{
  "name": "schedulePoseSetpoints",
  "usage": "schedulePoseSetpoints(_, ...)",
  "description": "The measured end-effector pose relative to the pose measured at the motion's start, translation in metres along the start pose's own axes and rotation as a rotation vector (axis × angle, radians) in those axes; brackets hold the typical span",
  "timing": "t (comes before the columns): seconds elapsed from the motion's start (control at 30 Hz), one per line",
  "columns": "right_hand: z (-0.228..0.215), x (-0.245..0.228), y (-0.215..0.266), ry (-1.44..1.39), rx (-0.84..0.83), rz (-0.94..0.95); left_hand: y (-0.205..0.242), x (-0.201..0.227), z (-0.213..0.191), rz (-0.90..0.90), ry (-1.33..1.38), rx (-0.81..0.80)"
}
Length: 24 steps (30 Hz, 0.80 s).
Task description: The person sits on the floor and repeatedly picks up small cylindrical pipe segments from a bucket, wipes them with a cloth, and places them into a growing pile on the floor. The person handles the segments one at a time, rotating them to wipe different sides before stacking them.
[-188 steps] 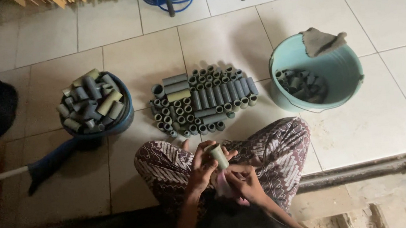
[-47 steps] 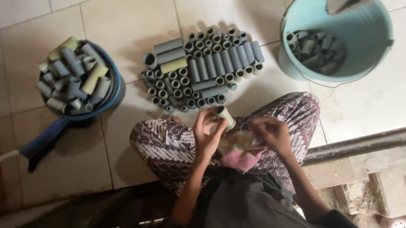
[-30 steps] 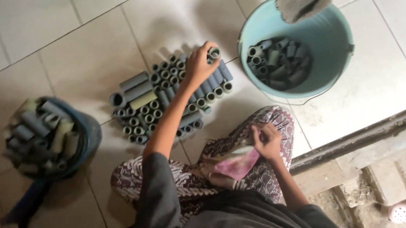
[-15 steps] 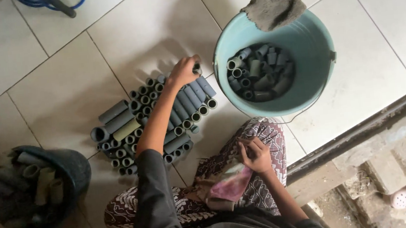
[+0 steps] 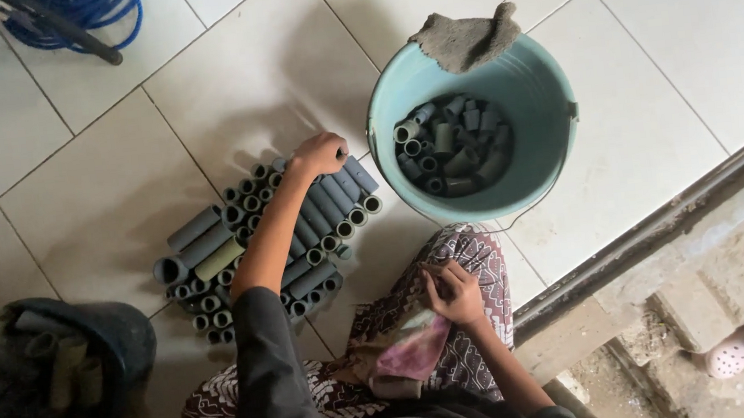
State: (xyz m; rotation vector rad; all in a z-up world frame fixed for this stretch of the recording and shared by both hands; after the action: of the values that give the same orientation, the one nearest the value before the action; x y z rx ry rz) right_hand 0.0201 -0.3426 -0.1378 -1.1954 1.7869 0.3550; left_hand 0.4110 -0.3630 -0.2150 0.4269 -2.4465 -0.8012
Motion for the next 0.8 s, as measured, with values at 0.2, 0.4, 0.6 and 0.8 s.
schedulePoseSetpoints(0.2,-0.007,-0.005,-0.004,-0.007,-0.004,-0.002,0.014,0.018,-0.007,-0.055,-0.017,-0.065)
schedulePoseSetpoints(0.4,-0.014,-0.019,-0.010,-0.007,-0.015,0.007,0.100,0.069,-0.134,0.173,0.232,0.988)
schedulePoseSetpoints(0.6,-0.004,-0.003,-0.002,0.008,-0.070,-0.080,0.129,0.232,-0.185,0.614,-0.077,1.085)
schedulePoseSetpoints(0.8,-0.001,0.003,0.001,0.047,-0.037,-0.016,-0.078,0.222,-0.023,0.170,-0.584,0.061)
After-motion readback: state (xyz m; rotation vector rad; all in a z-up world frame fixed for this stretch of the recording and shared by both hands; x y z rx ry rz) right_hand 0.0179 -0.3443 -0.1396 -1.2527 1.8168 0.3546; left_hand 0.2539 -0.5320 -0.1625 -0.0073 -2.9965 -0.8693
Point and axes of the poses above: each hand's wrist, its own y-axis away from the middle knuckle, its own z-axis out of the palm, x = y × z, the point moved 7 cm from there along -y, towards the middle knuckle, and after that the axes turned 14 degrees about -x, right-handed, at the moved point
